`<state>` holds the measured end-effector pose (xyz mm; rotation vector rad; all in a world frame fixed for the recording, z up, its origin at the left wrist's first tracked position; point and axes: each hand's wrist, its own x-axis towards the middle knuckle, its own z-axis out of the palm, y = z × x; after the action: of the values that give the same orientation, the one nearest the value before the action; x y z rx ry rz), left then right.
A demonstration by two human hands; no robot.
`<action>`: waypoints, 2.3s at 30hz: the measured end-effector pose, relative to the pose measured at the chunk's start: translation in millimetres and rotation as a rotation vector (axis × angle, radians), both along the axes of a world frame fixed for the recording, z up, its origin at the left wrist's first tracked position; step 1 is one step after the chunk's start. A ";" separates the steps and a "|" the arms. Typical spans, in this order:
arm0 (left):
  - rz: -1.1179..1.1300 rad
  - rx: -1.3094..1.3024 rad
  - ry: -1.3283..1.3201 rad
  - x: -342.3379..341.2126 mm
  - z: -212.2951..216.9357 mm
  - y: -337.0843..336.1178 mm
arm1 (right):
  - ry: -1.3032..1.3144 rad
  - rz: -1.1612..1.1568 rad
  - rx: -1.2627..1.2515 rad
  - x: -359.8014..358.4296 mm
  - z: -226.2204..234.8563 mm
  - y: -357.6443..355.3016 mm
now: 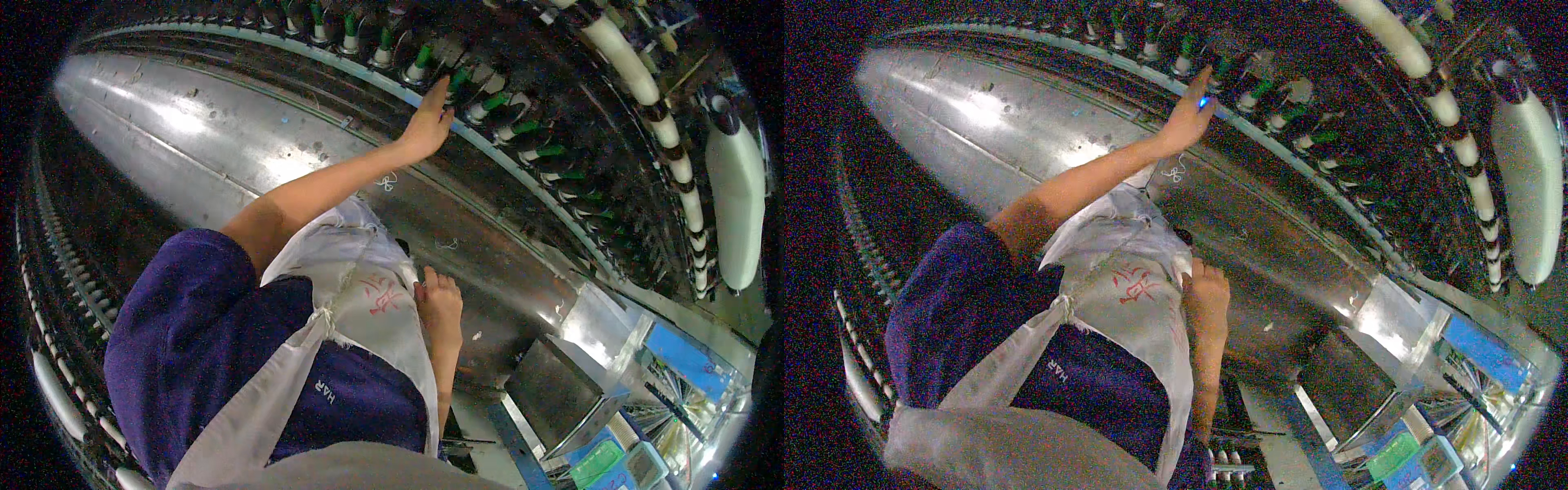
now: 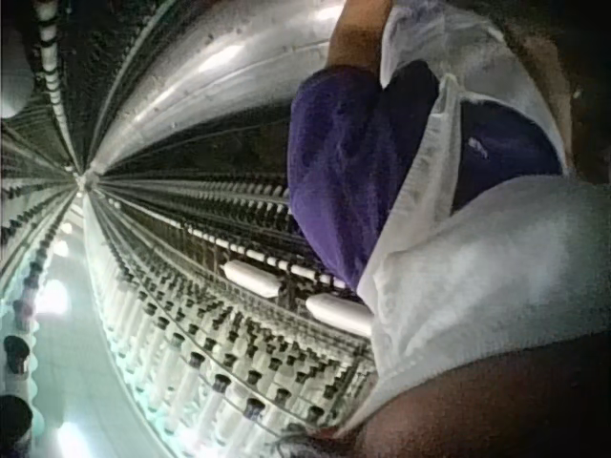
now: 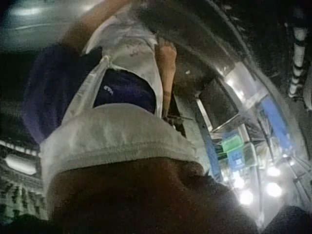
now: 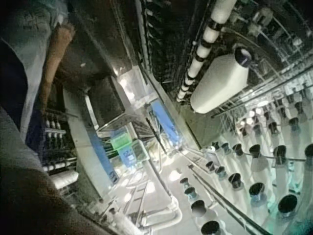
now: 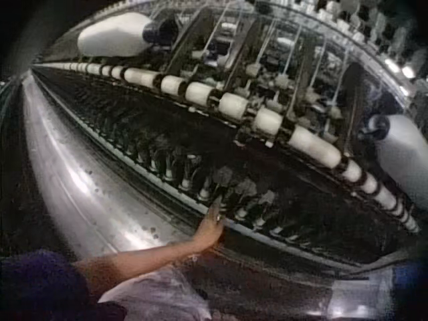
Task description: The person loads white yarn cones onto a circular textile machine, threads the yarn through guides and tensioners, and secures the thread to the winding mechanism. The person repeats this process for multiple stations around the machine.
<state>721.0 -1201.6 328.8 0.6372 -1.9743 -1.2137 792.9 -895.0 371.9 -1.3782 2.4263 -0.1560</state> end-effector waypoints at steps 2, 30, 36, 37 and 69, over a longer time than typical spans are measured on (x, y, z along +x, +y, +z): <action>0.065 -0.030 -0.027 -32.0 -10.9 -21.1 | 0.009 -0.024 -0.012 -2.7 5.5 0.3; -0.622 1.088 0.301 0.1 126.2 -32.8 | 0.337 0.253 -0.741 -106.7 107.5 -127.9; -0.826 1.296 -0.085 6.7 111.7 -17.0 | 0.132 0.675 -0.477 -88.7 113.1 -169.1; -0.915 1.381 -0.150 17.0 111.7 -20.0 | 0.614 0.911 -0.578 -93.5 105.0 -168.4; -1.415 -0.473 -0.302 82.5 70.8 10.8 | -0.669 0.133 -0.371 -68.4 53.2 -89.1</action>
<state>803.5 -1190.8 399.6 -1.0859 -2.8853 -1.2500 724.5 -984.1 425.2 -1.3403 1.7932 -0.9120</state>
